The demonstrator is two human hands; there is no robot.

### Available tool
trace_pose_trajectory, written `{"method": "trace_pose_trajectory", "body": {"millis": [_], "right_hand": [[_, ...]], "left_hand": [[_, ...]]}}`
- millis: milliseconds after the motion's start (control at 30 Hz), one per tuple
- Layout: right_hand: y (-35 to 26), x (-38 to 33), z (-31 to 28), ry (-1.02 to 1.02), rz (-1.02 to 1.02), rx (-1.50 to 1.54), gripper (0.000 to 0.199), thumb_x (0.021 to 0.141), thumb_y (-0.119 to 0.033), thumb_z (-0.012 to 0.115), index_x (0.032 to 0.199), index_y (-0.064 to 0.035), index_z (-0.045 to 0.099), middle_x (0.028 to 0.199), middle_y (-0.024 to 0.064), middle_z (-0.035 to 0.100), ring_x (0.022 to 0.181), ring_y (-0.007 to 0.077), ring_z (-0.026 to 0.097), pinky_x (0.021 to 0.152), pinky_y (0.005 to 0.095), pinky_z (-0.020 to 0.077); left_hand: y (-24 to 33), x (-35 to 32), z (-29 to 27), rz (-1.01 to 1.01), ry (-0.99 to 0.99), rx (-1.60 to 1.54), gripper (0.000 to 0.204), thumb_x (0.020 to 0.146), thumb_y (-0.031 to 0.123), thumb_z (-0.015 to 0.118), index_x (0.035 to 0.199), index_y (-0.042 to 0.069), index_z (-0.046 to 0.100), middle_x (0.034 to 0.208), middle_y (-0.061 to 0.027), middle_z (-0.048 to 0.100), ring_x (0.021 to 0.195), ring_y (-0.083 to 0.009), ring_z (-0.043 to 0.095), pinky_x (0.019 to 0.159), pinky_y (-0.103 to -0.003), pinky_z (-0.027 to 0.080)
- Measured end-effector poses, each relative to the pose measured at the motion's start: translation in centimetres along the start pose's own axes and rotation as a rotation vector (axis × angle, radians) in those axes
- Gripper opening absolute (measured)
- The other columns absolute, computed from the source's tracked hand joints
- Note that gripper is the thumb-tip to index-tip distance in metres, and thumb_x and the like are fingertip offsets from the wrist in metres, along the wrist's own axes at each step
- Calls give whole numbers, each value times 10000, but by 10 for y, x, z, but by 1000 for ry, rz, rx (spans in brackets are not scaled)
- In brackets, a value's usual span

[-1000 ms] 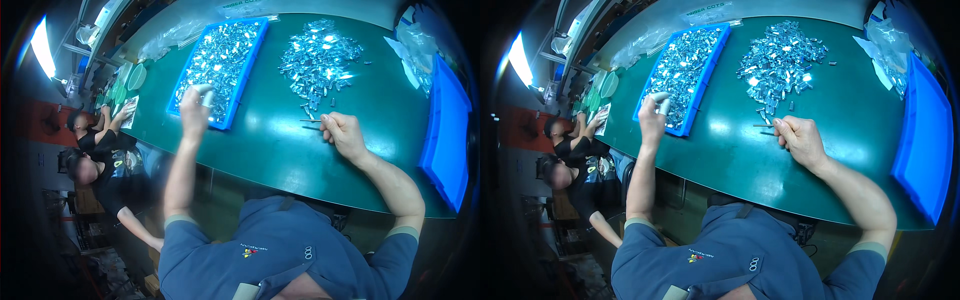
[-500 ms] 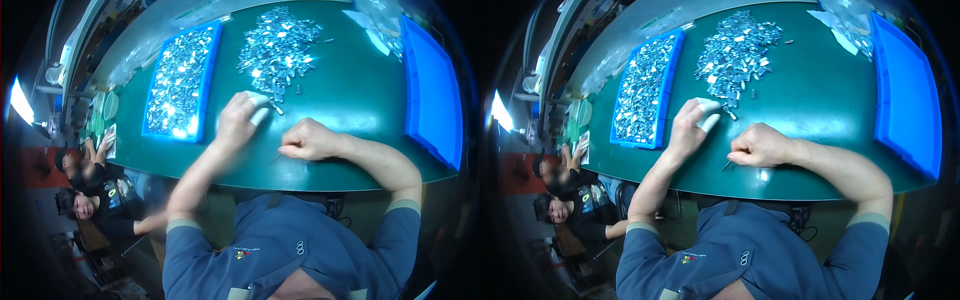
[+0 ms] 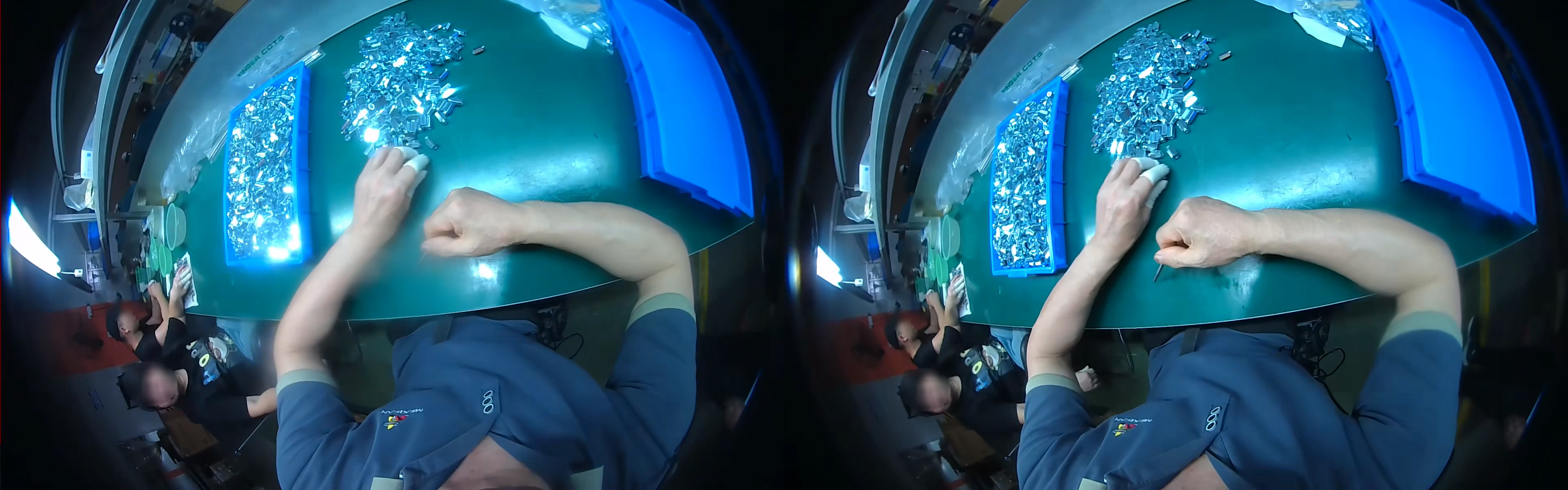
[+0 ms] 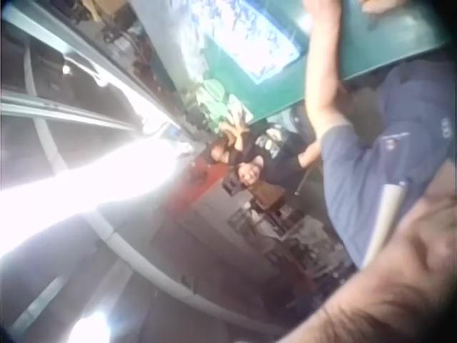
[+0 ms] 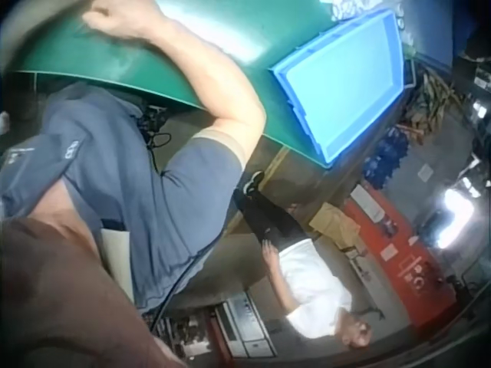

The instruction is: The person trims and sorts small metal parts by hand, placing them into a blue tray and onto a white paper, with scrap parts going into a scrap container.

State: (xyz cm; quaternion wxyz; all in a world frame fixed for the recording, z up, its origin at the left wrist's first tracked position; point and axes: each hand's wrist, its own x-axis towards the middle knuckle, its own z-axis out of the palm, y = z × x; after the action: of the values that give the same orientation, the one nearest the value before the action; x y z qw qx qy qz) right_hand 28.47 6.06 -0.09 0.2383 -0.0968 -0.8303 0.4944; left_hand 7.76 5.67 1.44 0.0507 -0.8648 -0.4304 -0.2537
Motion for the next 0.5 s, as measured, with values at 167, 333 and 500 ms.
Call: {"method": "trace_pose_trajectory", "body": {"millis": [167, 333, 500], "right_hand": [[4, 3, 2, 311, 43, -37, 207, 942, -174, 681, 802, -21, 684, 679, 136, 642, 563, 232, 607, 546, 380, 453], [5, 7, -5, 495, 328, 240, 266, 1011, -240, 650, 880, -20, 718, 707, 45, 696, 632, 114, 638, 573, 322, 476], [3, 8, -4, 465, 320, 213, 264, 1020, -239, 644, 884, -25, 718, 704, 59, 695, 628, 126, 636, 569, 327, 476]], "left_hand": [[-19, -33, -17, -130, 74, -3, 214, 809, 91, 825, 997, 52, 734, 962, -106, 689, 885, -308, 638, 774, -408, 528], [0, -55, -32, -263, 136, -125, 229, 816, 162, 857, 964, 49, 722, 884, -96, 679, 816, -287, 606, 714, -385, 482], [15, -54, -34, -270, 141, -140, 244, 810, 180, 865, 959, 52, 721, 855, -86, 667, 793, -277, 592, 689, -381, 474]]}}
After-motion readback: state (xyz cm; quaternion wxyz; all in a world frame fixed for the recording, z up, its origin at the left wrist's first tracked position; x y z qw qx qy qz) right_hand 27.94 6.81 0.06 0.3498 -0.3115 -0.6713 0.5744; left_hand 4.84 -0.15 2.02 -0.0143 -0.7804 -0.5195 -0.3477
